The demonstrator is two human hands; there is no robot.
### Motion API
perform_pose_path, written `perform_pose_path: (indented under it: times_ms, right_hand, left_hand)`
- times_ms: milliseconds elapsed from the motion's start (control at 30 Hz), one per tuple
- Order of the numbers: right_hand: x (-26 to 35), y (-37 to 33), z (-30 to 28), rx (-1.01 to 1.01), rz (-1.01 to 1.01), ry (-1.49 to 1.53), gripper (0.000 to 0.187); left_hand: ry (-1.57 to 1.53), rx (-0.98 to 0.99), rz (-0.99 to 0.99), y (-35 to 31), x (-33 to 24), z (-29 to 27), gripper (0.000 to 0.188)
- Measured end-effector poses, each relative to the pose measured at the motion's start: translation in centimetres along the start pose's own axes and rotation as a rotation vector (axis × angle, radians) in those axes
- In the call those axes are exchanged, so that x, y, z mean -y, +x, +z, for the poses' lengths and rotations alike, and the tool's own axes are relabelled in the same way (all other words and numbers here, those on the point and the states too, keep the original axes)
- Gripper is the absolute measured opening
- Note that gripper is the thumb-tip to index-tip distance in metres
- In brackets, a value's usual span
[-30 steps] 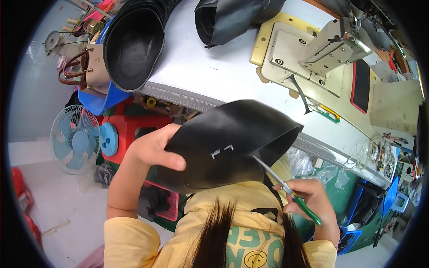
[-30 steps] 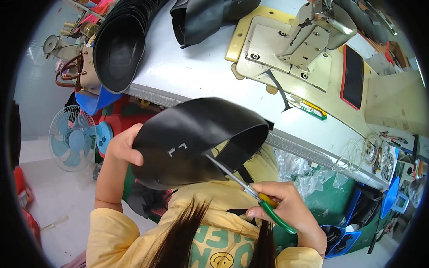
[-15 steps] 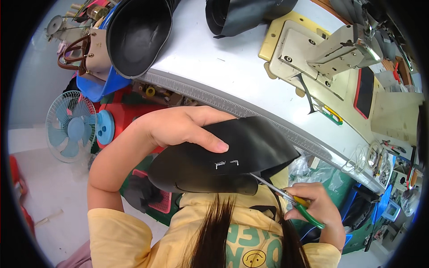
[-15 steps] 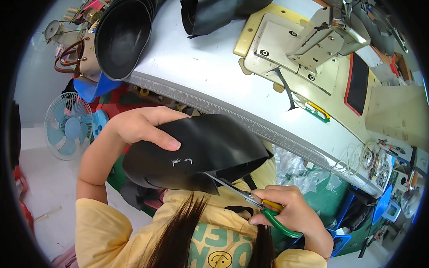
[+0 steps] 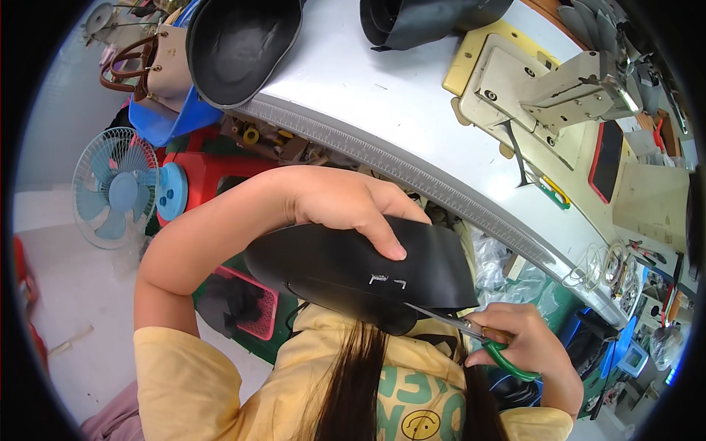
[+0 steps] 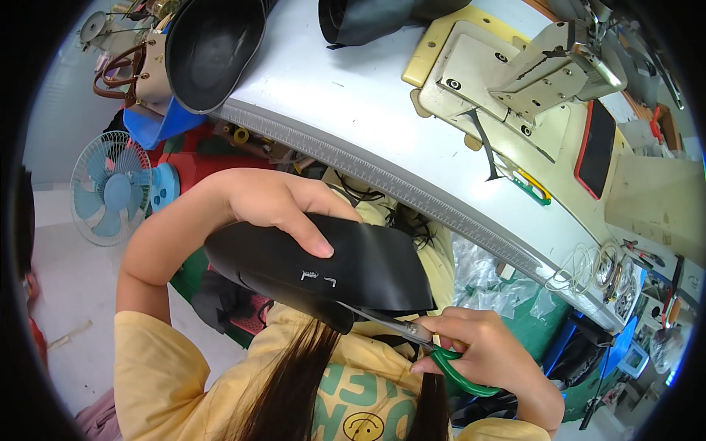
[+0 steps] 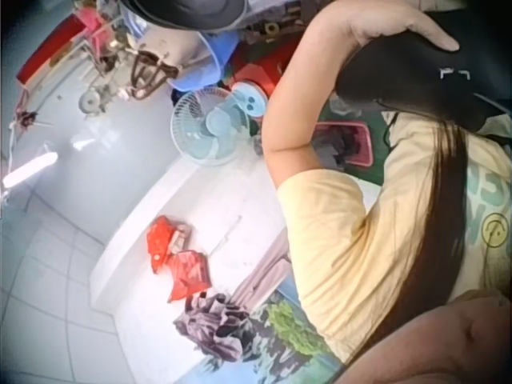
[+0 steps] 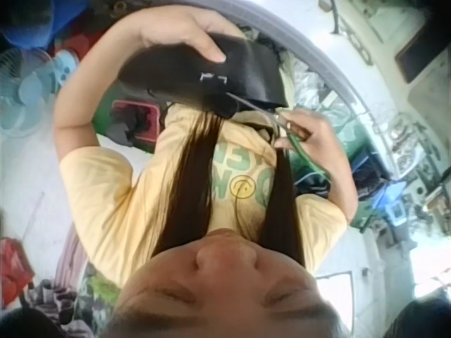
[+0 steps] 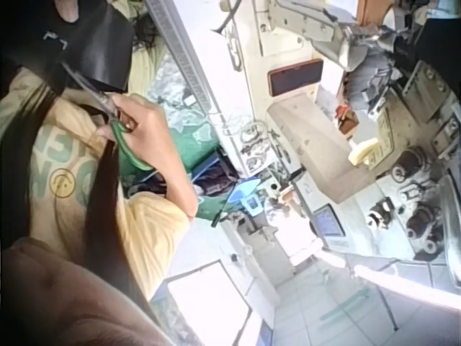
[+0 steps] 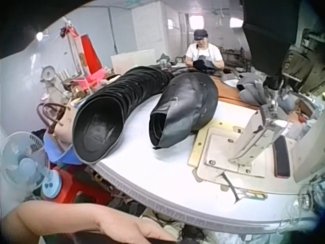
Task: The person uses green-handled scissors to trim the edges of a black leather boot upper. They hold the boot in their left hand and carefully cut along the seams and edges, removing excess material. The person repeatedly rotates the boot to access different sections and continues trimming throughout the clip.
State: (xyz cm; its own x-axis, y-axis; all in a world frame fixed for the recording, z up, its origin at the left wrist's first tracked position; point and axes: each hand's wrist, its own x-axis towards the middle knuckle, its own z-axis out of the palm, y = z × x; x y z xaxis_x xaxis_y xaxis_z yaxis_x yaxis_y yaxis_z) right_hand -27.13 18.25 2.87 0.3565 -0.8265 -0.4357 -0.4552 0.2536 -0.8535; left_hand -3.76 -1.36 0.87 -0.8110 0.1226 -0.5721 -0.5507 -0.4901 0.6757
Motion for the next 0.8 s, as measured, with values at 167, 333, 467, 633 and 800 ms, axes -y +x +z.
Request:
perform_pose_path:
  times_ms: [167,333,467,633,800]
  right_hand:
    - [0.2,-0.3,0.0,0.027,0.010,-0.056,0.047]
    - [0.4,-0.1,0.5,0.056,0.006,-0.053,0.045]
    - [0.1,-0.1,0.6,0.081,-0.013,-0.110,0.045]
    - [0.2,0.1,0.9,0.065,-0.016,-0.120,0.044]
    - [0.2,0.3,1.1,0.064,-0.042,-0.130,0.042]
  left_hand:
    - [-0.018,0.086,-0.071,0.6,-0.2,0.3,0.040]
    - [0.041,0.129,-0.106,1.4,0.1,0.2,0.041]
    - [0.043,0.101,-0.128,1.7,0.3,0.3,0.041]
    - [0.073,0.148,-0.137,2.3,0.4,0.0,0.041]
    - [-0.098,0.273,-0.210,3.1,1.0,-0.2,0.034]
